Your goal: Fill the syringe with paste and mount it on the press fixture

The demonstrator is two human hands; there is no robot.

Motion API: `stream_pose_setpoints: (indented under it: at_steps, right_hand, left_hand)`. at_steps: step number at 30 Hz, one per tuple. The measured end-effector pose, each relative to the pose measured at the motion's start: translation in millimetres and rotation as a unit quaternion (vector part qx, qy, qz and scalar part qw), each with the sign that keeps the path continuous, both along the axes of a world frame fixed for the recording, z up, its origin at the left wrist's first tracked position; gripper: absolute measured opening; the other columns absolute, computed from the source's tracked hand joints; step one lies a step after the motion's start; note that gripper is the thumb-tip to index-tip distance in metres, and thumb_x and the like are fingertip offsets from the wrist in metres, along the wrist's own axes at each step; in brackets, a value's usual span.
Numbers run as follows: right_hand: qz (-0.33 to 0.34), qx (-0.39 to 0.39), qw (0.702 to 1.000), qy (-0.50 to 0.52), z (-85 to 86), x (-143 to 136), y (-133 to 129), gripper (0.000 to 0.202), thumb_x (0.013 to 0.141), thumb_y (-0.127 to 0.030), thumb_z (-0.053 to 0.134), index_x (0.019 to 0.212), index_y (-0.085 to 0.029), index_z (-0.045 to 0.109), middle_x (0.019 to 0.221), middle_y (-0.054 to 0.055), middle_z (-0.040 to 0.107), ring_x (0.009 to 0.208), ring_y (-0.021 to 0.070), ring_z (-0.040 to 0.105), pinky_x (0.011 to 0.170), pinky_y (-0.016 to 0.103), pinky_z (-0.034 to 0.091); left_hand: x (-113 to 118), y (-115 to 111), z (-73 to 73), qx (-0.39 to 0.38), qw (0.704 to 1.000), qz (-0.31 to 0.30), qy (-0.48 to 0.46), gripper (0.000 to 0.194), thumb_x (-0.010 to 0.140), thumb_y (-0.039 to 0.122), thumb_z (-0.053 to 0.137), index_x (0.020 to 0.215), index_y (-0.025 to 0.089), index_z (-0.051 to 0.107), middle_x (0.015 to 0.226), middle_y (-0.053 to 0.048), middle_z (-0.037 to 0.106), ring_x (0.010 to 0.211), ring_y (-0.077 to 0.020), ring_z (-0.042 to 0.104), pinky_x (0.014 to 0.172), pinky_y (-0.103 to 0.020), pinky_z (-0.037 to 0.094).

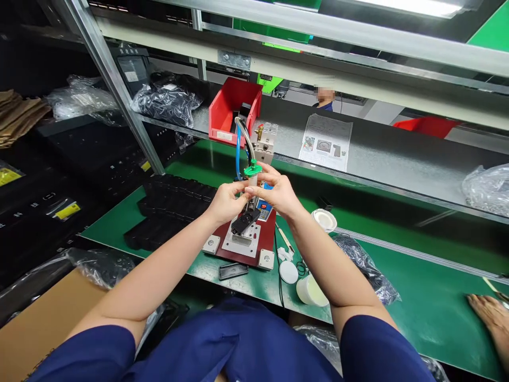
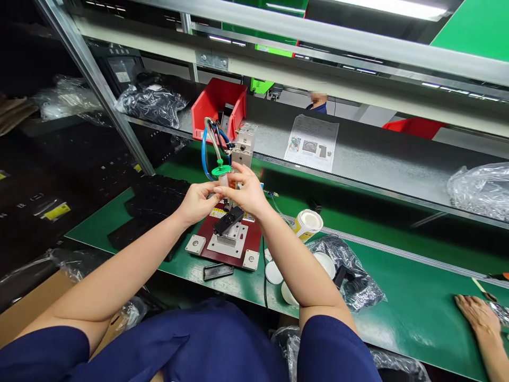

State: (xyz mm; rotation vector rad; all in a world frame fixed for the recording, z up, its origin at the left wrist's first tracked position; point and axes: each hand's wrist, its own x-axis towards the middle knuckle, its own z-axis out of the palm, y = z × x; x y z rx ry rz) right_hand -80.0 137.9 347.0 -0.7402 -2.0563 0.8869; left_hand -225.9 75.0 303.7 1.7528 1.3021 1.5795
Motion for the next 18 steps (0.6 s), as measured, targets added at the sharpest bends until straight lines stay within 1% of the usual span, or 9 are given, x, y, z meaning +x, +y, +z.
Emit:
stream_pose_setpoints:
  at_steps: [3, 4, 6, 8, 10, 13, 16, 18]
  right_hand:
    - [0.027, -0.024, 0.999, 0.001, 8.9, 5, 3, 0.030, 0.067, -0.047, 0.078, 0.084, -0.023, 0.076, 0.146, 0.006, 0.048, 0.143, 0.0305, 0.030, 0.115, 0.048, 0.027]
    - [0.029, -0.028, 0.999, 0.008, 10.2, 6, 3, 0.028, 0.067, -0.046, 0.078, 0.083, -0.023, 0.076, 0.147, 0.006, 0.047, 0.144, 0.0302, 0.029, 0.115, 0.048, 0.026]
    - [0.028, -0.038, 0.999, 0.024, 10.4, 6, 5, 0.025, 0.067, -0.043, 0.079, 0.082, -0.023, 0.076, 0.147, 0.005, 0.047, 0.144, 0.0297, 0.029, 0.116, 0.048, 0.025]
    - [0.029, -0.047, 0.998, 0.038, 8.1, 4, 5, 0.023, 0.067, -0.040, 0.079, 0.081, -0.022, 0.076, 0.146, 0.006, 0.048, 0.142, 0.0297, 0.032, 0.116, 0.047, 0.025]
    - [0.031, -0.040, 0.998, 0.048, 4.6, 3, 6, 0.021, 0.067, -0.037, 0.080, 0.079, -0.021, 0.076, 0.145, 0.007, 0.049, 0.141, 0.0297, 0.033, 0.116, 0.045, 0.025]
    - [0.020, -0.006, 0.998, 0.056, -0.3, -1, 4, 0.020, 0.066, -0.035, 0.081, 0.077, -0.020, 0.075, 0.143, 0.006, 0.051, 0.142, 0.0295, 0.033, 0.116, 0.043, 0.024]
    - [-0.018, 0.019, 0.998, 0.052, -2.3, -7, -1, 0.024, 0.068, -0.038, 0.080, 0.081, -0.018, 0.075, 0.139, 0.004, 0.052, 0.141, 0.0304, 0.034, 0.116, 0.045, 0.024]
    - [-0.041, 0.032, 0.997, 0.049, -3.1, -6, -4, 0.028, 0.070, -0.043, 0.078, 0.084, -0.019, 0.075, 0.138, 0.004, 0.053, 0.139, 0.0302, 0.036, 0.115, 0.046, 0.026]
  left_hand:
    - [11, -6, -1.1, -0.011, 0.997, 0.057, -0.050, 0.038, 0.076, 0.037, 0.072, 0.108, 0.017, 0.073, 0.107, -0.009, 0.074, 0.098, -0.0264, 0.069, 0.088, -0.036, 0.055]
    - [15, -7, -1.3, -0.008, 0.994, 0.087, -0.064, 0.039, 0.074, 0.037, 0.074, 0.108, 0.017, 0.073, 0.105, -0.009, 0.075, 0.096, -0.0260, 0.070, 0.088, -0.037, 0.055]
    - [21, -6, -1.5, 0.003, 0.986, 0.142, -0.084, 0.036, 0.073, 0.037, 0.075, 0.102, 0.016, 0.075, 0.098, -0.009, 0.076, 0.088, -0.0246, 0.071, 0.086, -0.037, 0.056]
    - [25, -4, -2.3, 0.011, 0.982, 0.169, -0.086, 0.031, 0.077, 0.036, 0.072, 0.099, 0.015, 0.076, 0.091, -0.008, 0.077, 0.082, -0.0232, 0.072, 0.082, -0.036, 0.057]
    - [26, -1, -4.3, 0.028, 0.982, 0.171, -0.068, 0.029, 0.080, 0.034, 0.068, 0.101, 0.015, 0.075, 0.091, -0.007, 0.077, 0.082, -0.0229, 0.072, 0.081, -0.035, 0.057]
    - [24, 3, -9.8, 0.061, 0.983, 0.171, -0.035, 0.028, 0.081, 0.029, 0.066, 0.102, 0.013, 0.075, 0.098, -0.009, 0.076, 0.089, -0.0246, 0.071, 0.083, -0.033, 0.056]
    - [22, 5, -14.5, 0.072, 0.982, 0.173, -0.013, 0.028, 0.082, 0.028, 0.064, 0.101, 0.012, 0.075, 0.105, -0.012, 0.074, 0.097, -0.0267, 0.070, 0.087, -0.034, 0.054]
    - [22, 4, -14.7, 0.070, 0.984, 0.166, 0.002, 0.028, 0.083, 0.028, 0.062, 0.103, 0.012, 0.074, 0.107, -0.011, 0.074, 0.099, -0.0259, 0.069, 0.089, -0.034, 0.053]
